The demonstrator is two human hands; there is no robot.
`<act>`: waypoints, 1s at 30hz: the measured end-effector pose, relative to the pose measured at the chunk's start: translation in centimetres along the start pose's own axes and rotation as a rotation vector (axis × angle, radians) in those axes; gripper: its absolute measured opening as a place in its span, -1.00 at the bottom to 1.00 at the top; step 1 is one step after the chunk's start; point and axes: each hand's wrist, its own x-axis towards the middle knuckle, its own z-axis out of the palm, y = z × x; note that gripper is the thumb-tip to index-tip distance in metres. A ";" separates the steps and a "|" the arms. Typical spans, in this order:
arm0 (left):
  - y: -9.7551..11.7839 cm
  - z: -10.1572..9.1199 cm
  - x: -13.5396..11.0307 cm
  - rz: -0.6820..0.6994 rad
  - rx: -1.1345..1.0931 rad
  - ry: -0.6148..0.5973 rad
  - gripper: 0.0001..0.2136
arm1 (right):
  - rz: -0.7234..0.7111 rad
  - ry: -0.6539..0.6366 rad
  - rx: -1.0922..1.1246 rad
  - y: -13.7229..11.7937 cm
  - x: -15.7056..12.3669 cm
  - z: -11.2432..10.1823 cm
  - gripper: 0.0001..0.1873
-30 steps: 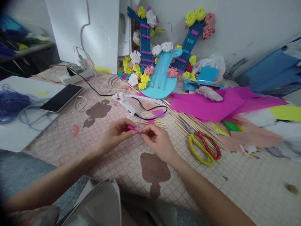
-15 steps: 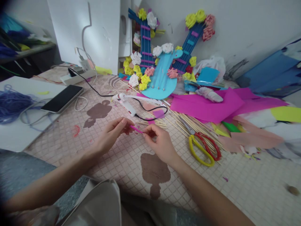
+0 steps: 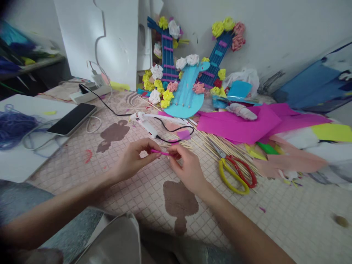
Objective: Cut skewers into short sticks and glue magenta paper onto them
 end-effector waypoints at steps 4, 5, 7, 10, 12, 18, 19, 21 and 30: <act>1.0 -0.1 0.9 0.119 0.038 0.000 -0.92 | 0.010 0.017 0.057 0.2 0.1 -0.2 -0.87; 1.2 0.0 1.1 0.138 0.040 0.011 -0.90 | 0.013 0.024 0.067 0.2 0.2 -0.2 -0.88; 1.5 0.1 1.4 0.159 0.044 0.029 -0.87 | 0.022 0.036 0.084 0.3 0.3 -0.2 -0.88; 1.6 0.2 1.6 0.186 0.064 0.027 -0.90 | 0.027 0.045 0.085 0.5 0.3 -0.2 -0.87; 1.5 0.2 1.6 0.199 0.071 0.023 -0.93 | 0.028 0.051 0.080 0.5 0.3 -0.2 -0.88; 0.4 -0.1 1.7 -0.040 -0.062 0.032 -0.90 | 0.094 0.057 0.190 0.7 0.3 0.0 -0.88; 0.1 -0.2 1.8 -0.108 -0.120 0.019 -0.87 | 0.106 0.057 0.229 0.7 0.3 0.0 -0.88; -0.6 -0.3 2.0 -0.222 -0.256 -0.016 -0.80 | 0.127 0.052 0.307 0.6 0.4 0.0 -0.84; -1.3 -0.5 2.3 -0.406 -0.457 -0.224 -0.71 | 0.180 0.031 0.335 0.1 0.6 -0.5 -0.93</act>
